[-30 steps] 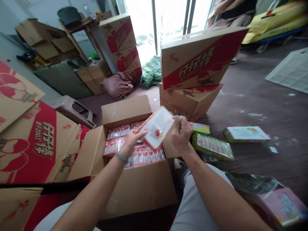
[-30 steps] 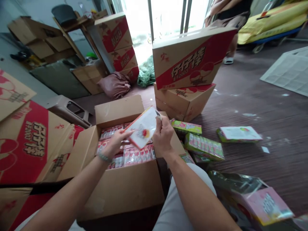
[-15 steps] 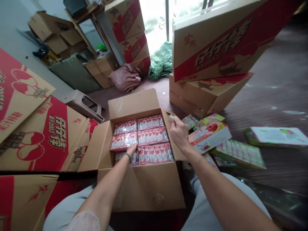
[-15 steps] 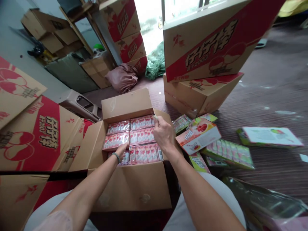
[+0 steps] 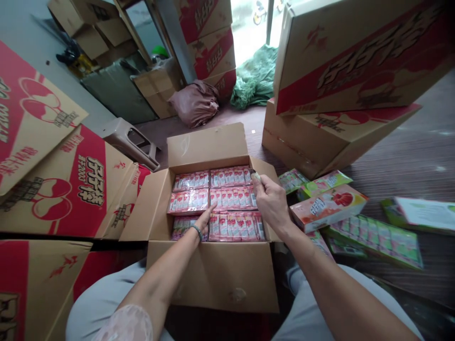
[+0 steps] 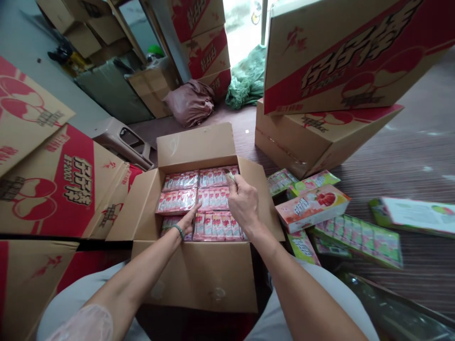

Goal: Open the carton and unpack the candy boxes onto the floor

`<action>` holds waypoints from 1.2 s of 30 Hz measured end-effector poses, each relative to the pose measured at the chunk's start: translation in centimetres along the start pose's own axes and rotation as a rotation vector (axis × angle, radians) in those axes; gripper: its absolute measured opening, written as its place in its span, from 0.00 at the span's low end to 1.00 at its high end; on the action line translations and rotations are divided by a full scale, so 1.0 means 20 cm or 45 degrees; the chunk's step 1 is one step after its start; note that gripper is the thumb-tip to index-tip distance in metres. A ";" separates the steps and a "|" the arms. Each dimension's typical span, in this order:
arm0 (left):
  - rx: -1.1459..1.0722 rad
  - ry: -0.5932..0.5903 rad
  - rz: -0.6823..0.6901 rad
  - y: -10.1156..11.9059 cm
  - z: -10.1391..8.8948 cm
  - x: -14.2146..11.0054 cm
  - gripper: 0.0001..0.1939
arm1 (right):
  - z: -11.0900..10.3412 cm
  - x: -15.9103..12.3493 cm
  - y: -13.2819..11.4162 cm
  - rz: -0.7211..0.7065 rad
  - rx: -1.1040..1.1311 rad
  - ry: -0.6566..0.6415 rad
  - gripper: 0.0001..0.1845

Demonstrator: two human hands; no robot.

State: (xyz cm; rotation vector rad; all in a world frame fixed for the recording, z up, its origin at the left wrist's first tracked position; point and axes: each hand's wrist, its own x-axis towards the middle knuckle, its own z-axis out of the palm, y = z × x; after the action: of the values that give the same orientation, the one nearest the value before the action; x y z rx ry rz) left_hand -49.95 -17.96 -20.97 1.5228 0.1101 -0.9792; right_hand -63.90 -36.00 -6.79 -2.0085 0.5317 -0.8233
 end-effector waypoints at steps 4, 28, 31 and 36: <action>0.131 0.200 0.228 0.04 0.03 -0.10 0.22 | 0.00 -0.01 -0.03 0.008 -0.156 -0.146 0.21; 1.064 0.333 1.374 0.26 -0.18 -0.31 0.31 | 0.43 -0.03 -0.08 -0.724 -0.946 -0.759 0.12; 1.140 0.372 1.416 0.28 -0.18 -0.34 0.26 | 0.46 -0.05 -0.09 -0.805 -0.973 -0.768 0.12; 1.220 0.421 1.453 0.26 -0.22 -0.33 0.32 | 0.41 -0.06 -0.06 -0.717 -1.092 -0.739 0.13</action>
State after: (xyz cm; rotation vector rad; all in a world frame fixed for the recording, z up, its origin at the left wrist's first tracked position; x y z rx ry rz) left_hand -48.86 -12.33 -13.37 2.1375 -1.0241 0.2290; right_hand -58.67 -29.94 -9.39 -3.1138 -0.0715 -0.2626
